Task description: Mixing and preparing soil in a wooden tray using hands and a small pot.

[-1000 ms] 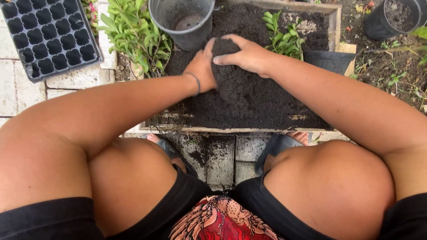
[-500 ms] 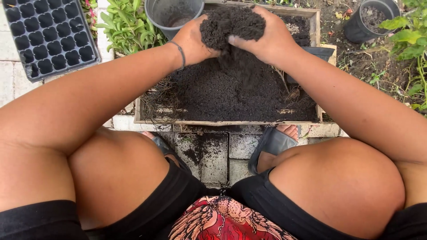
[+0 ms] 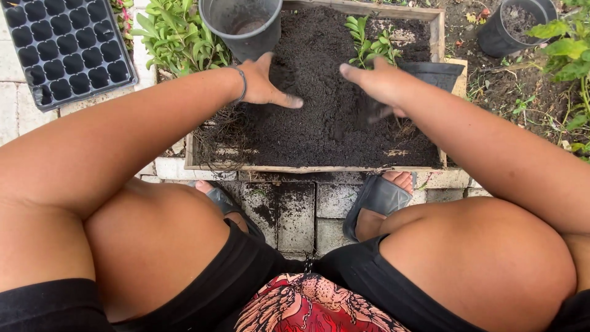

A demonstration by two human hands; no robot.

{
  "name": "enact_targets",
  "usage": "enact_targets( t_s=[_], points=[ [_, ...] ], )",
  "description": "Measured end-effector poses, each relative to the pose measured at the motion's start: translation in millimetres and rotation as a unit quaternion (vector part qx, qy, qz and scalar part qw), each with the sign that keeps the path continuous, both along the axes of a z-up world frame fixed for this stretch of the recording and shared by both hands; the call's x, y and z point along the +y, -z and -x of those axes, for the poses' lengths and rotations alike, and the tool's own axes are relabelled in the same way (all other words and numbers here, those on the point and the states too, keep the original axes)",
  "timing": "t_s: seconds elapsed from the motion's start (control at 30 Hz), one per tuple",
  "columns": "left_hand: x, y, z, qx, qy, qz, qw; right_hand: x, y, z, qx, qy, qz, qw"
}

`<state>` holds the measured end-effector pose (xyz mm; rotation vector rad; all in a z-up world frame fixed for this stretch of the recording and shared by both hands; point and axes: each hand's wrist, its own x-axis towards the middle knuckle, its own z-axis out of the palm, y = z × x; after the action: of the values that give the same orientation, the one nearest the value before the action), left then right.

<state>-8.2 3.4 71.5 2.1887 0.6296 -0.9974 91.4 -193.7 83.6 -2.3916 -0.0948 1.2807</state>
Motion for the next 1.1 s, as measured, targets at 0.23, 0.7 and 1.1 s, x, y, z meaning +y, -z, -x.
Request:
enact_targets(
  t_s=[0.23,0.7,1.1],
  points=[
    [-11,43,-8,-0.053,-0.068,0.081,0.993,12,37,28,0.102,0.133,-0.164,0.972],
    [-8,90,-22,-0.296,-0.031,0.127,0.946,18,63,13,0.017,0.152,-0.278,0.948],
    [1,68,-33,-0.242,-0.275,0.372,0.853,4,59,-12,-0.153,0.049,-0.323,0.933]
  ],
)
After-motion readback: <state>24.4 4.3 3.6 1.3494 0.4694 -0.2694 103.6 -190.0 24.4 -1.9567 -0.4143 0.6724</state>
